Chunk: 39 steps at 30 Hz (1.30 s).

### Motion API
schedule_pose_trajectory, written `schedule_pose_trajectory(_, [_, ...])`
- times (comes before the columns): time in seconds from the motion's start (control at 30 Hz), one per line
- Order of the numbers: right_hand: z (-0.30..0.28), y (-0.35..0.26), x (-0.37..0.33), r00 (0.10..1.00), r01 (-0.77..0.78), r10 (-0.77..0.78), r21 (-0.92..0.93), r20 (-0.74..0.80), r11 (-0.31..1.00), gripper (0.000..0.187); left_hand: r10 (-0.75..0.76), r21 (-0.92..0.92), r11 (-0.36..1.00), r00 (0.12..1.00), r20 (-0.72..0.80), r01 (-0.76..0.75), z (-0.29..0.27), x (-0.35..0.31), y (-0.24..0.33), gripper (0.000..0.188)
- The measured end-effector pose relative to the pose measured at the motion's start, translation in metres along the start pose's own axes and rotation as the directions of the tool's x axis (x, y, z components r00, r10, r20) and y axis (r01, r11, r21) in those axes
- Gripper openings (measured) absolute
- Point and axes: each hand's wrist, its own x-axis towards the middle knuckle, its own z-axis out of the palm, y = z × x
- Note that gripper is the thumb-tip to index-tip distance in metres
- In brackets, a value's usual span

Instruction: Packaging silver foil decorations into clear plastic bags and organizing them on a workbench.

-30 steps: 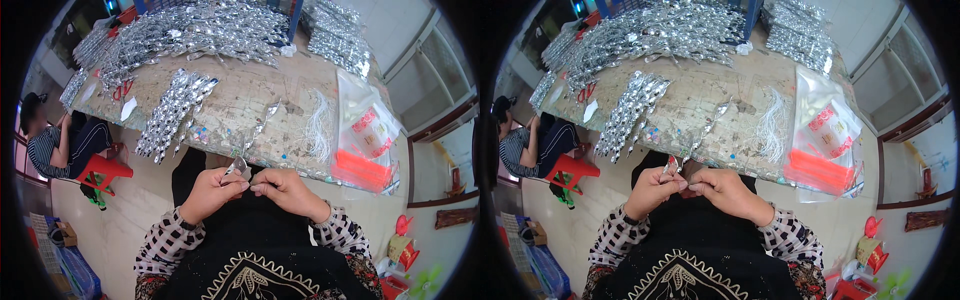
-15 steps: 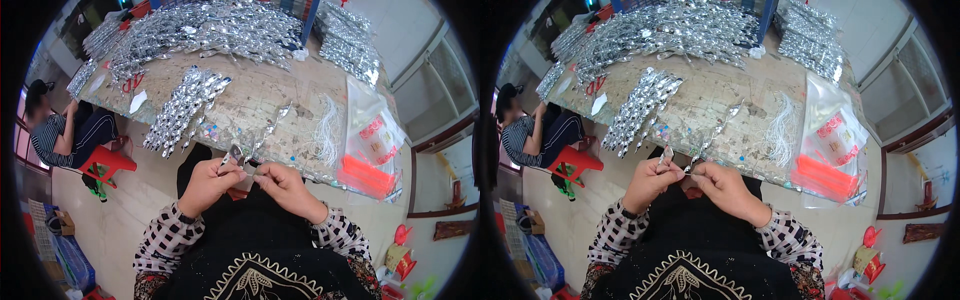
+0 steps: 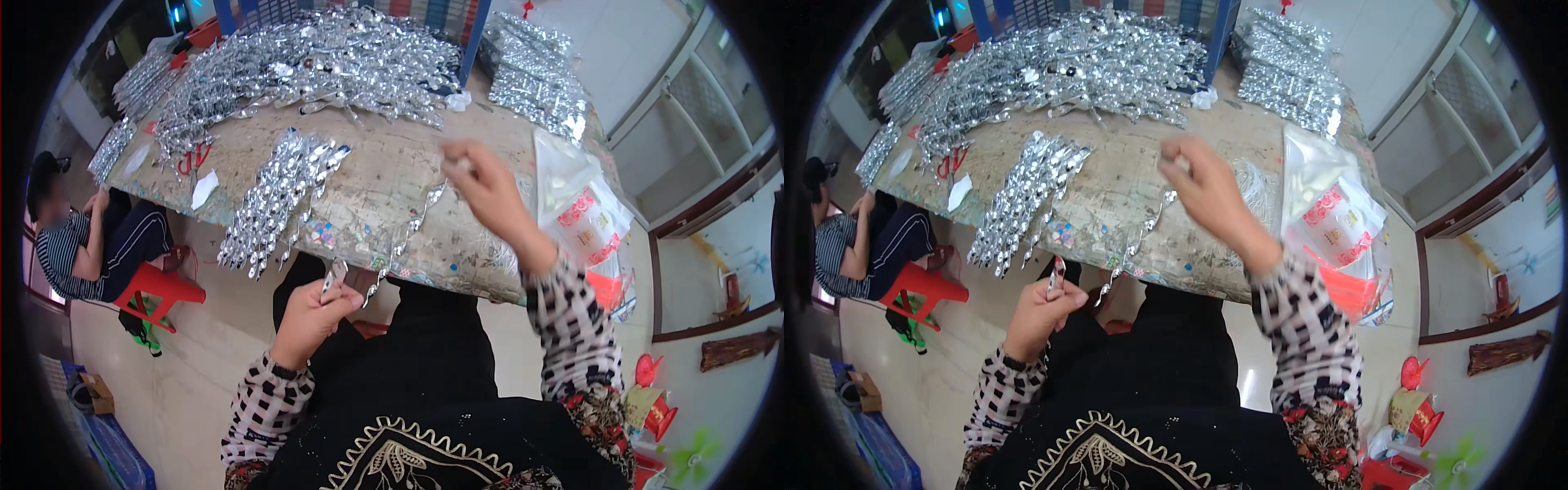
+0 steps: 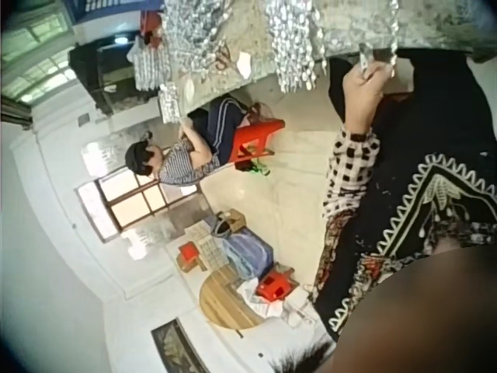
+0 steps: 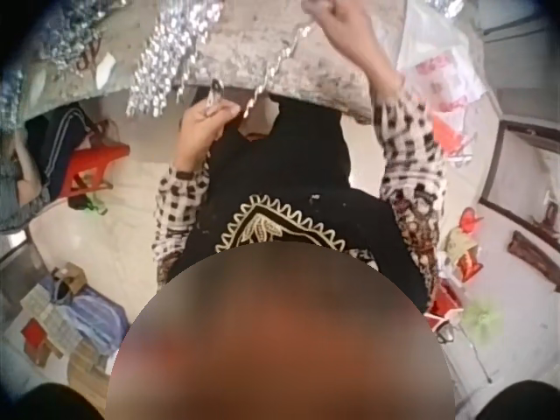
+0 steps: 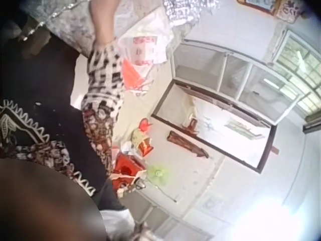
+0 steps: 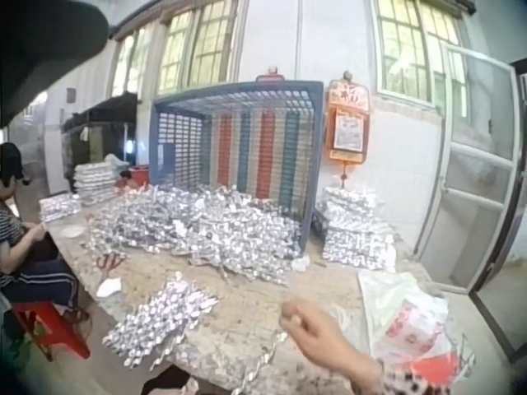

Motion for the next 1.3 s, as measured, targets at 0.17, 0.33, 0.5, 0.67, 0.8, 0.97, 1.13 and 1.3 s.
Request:
schedule_pose_trajectory(0.17, [-0.019,0.004,0.12,0.983,0.143,-0.177,-0.375,-0.057,0.916,0.015,0.114,0.032,0.993,0.993,0.035,-0.115,-0.005,-0.007,-0.023,0.01])
schedule_pose_trajectory(0.33, [0.016,0.035,0.183,0.969,0.165,-0.239,-0.537,-0.071,0.828,0.014,0.178,0.413,0.883,0.973,0.146,-0.223,-0.012,-0.009,-0.054,0.019])
schedule_pose_trajectory(0.5, [0.055,0.081,0.231,0.953,0.222,-0.302,-0.651,-0.012,0.726,0.018,0.174,0.439,0.864,0.964,0.203,-0.248,-0.023,-0.003,-0.052,0.018])
schedule_pose_trajectory(0.67, [0.089,0.127,0.284,0.869,0.328,-0.493,-0.792,0.04,0.515,0.03,0.172,0.474,0.836,0.952,0.251,-0.276,-0.036,0.014,-0.064,0.014])
schedule_pose_trajectory(0.8, [0.11,0.138,0.309,0.806,0.261,-0.583,-0.822,-0.103,0.505,0.029,0.021,0.16,0.984,0.953,0.303,-0.072,-0.047,0.019,-0.067,0.016])
schedule_pose_trajectory(0.97, [0.125,0.149,0.32,0.927,0.219,-0.371,-0.714,-0.062,0.665,0.028,-0.013,0.206,0.977,0.938,0.346,-0.062,-0.056,0.028,-0.07,0.018])
schedule_pose_trajectory(1.13, [0.132,0.154,0.317,0.882,0.241,-0.46,-0.742,-0.102,0.625,0.029,-0.03,0.157,0.987,0.929,0.37,-0.03,-0.058,0.033,-0.068,0.019])
schedule_pose_trajectory(1.3, [0.134,0.142,0.319,0.906,0.173,-0.402,-0.754,-0.13,0.634,0.024,0.006,0.153,0.986,0.931,0.365,-0.066,-0.06,0.034,-0.067,0.018])
